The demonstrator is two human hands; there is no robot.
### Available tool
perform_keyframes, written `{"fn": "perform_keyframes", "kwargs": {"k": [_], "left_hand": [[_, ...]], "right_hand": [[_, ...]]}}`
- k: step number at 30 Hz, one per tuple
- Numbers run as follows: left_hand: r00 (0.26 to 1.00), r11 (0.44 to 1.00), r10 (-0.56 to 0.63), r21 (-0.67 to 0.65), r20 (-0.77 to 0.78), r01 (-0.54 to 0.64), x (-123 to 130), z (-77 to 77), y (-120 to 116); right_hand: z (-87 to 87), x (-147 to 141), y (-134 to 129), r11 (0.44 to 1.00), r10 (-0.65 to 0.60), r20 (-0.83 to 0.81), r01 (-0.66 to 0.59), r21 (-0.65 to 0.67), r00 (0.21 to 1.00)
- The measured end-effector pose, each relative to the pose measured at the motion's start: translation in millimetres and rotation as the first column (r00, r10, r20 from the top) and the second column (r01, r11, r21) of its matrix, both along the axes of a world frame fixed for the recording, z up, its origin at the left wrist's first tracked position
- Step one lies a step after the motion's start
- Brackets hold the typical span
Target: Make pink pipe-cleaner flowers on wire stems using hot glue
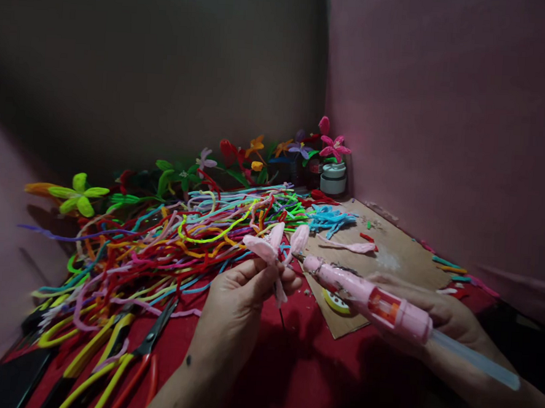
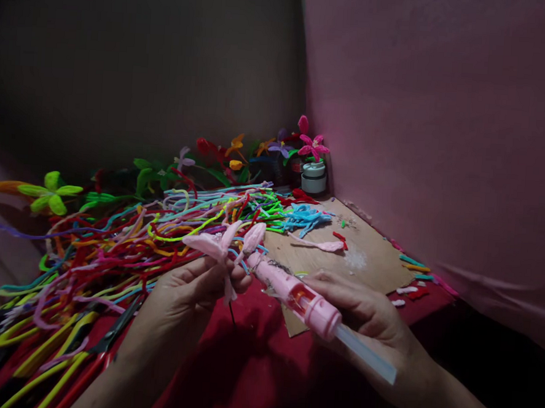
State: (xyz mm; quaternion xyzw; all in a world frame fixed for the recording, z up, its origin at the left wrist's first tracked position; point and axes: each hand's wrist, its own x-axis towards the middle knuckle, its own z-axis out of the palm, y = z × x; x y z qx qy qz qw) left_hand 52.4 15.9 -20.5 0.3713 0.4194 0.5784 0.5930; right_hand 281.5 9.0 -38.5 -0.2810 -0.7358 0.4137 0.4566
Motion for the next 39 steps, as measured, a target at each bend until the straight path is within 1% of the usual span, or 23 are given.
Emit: {"fn": "perform_keyframes", "kwargs": {"k": [4, 8, 14, 19, 25, 28, 30, 33, 39], "left_hand": [[1.0, 1.0, 0.01, -0.005, -0.018, -0.01, 1, 1.4, 0], [1.0, 1.0, 0.014, -0.001, -0.023, -0.014, 2, 1.9, 0], [1.0, 1.0, 0.012, -0.005, -0.017, -0.012, 2, 2.1, 0], [1.0, 1.0, 0.013, 0.0, -0.015, -0.013, 1, 2.0, 0], [0.999, 1.0, 0.009, 0.007, -0.032, -0.008, 3, 4.2, -1], [0.999, 1.0, 0.01, 0.004, -0.032, -0.01, 3, 5.2, -1], [0.999, 1.0, 0.016, 0.0, -0.031, -0.016, 3, 5.2, -1], [0.999, 1.0, 0.02, -0.006, -0.039, -0.021, 3, 5.1, -2], [0.998, 1.0, 0.012, -0.011, -0.06, -0.012, 4, 6.1, -1]], "right_hand": [[-12.5, 5, 2, 0.999, -0.024, -0.01, 0.024, 0.037, 1.0], [-17.0, 6, 1, 0.999, -0.036, -0.011, 0.037, 0.012, 0.999], [-15.9, 5, 2, 0.998, -0.056, -0.027, 0.056, 0.015, 0.998], [-15.5, 5, 2, 0.994, -0.103, -0.011, 0.103, 0.045, 0.995], [-7.0, 0, -2, 0.994, -0.108, -0.02, 0.108, -0.022, 0.994], [-5.0, -1, -1, 0.991, -0.132, -0.024, 0.132, -0.019, 0.991], [-4.3, -2, -1, 0.993, -0.114, -0.03, 0.113, -0.015, 0.993], [-4.4, -1, -1, 0.996, -0.091, -0.034, 0.091, -0.01, 0.995], [-8.3, 1, -1, 0.991, -0.133, -0.031, 0.134, 0.009, 0.991]]}}
